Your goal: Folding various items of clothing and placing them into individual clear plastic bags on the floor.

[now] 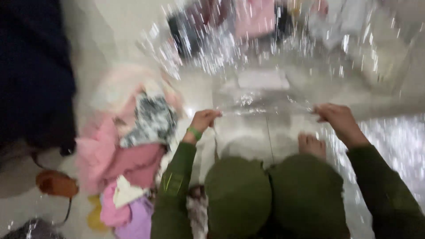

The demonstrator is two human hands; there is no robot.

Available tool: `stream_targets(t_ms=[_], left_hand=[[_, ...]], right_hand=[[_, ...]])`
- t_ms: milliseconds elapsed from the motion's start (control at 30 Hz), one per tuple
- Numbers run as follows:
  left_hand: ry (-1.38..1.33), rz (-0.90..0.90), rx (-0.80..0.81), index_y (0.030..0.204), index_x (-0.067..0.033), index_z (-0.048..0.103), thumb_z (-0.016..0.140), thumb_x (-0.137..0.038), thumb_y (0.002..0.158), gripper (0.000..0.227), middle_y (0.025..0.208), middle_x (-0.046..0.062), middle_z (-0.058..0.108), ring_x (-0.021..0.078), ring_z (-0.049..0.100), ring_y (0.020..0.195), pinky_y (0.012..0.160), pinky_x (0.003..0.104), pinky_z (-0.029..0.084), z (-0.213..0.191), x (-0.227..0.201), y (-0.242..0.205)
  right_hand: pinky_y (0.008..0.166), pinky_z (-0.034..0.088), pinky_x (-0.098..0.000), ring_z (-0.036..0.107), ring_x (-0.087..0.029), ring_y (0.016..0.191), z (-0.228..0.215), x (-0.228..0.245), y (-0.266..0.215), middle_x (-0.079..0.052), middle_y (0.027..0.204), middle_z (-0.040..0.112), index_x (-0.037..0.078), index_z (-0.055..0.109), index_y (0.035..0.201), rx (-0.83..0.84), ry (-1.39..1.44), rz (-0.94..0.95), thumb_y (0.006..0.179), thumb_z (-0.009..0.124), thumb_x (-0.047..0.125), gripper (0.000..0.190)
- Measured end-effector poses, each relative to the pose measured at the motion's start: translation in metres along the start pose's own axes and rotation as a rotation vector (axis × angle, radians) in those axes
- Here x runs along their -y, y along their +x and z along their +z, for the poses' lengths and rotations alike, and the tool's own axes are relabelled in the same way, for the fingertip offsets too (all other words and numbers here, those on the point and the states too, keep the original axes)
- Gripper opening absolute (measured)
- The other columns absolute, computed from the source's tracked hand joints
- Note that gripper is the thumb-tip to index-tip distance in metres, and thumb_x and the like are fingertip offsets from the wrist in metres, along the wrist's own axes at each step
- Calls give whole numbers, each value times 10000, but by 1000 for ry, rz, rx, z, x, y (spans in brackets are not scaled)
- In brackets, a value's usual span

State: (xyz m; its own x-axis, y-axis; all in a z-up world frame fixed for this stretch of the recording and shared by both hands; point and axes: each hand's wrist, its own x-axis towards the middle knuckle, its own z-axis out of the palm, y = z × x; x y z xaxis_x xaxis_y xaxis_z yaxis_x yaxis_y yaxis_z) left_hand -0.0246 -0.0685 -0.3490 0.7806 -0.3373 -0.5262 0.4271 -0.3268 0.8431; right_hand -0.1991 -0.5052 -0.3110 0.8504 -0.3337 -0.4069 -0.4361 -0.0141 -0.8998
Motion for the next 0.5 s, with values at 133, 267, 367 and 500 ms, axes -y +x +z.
stream_targets(t_ms=[133, 267, 367, 500], left_hand=[[163, -257, -79, 858, -56, 769, 793, -275, 857, 221, 589, 121, 616, 186, 629, 478, 468, 295, 583, 22, 149, 64], [567, -169, -214, 1150, -131, 676, 734, -390, 912, 356, 1083, 143, 628, 338, 671, 977, 842, 490, 564, 48, 88, 28], [826, -11, -285, 1258, -109, 630, 725, -341, 913, 427, 1239, 153, 595, 393, 645, 1162, 993, 545, 526, 83, -6, 9], [1339, 792, 91, 1543, -158, 415, 501, -177, 1032, 518, 1621, 166, 375, 418, 296, 1516, 1219, 658, 206, 131, 14, 47]], right_hand=[[689, 545, -379, 547, -190, 708, 27, -103, 28, -105, 771, 558, 21, 757, 928, -70, -104, 293, 993, 736, 406, 392], [580, 517, -426, 579, -224, 617, 32, -118, 32, -134, 704, 585, 30, 749, 879, -71, -88, 455, 939, 754, 354, 329], [652, 499, -450, 612, -267, 710, 35, -110, 34, -161, 787, 655, 55, 769, 898, -81, -201, 466, 918, 751, 389, 335], [865, 478, -455, 651, -331, 983, 46, -118, 41, -122, 1066, 720, 206, 814, 920, -96, -350, 435, 918, 723, 499, 307]])
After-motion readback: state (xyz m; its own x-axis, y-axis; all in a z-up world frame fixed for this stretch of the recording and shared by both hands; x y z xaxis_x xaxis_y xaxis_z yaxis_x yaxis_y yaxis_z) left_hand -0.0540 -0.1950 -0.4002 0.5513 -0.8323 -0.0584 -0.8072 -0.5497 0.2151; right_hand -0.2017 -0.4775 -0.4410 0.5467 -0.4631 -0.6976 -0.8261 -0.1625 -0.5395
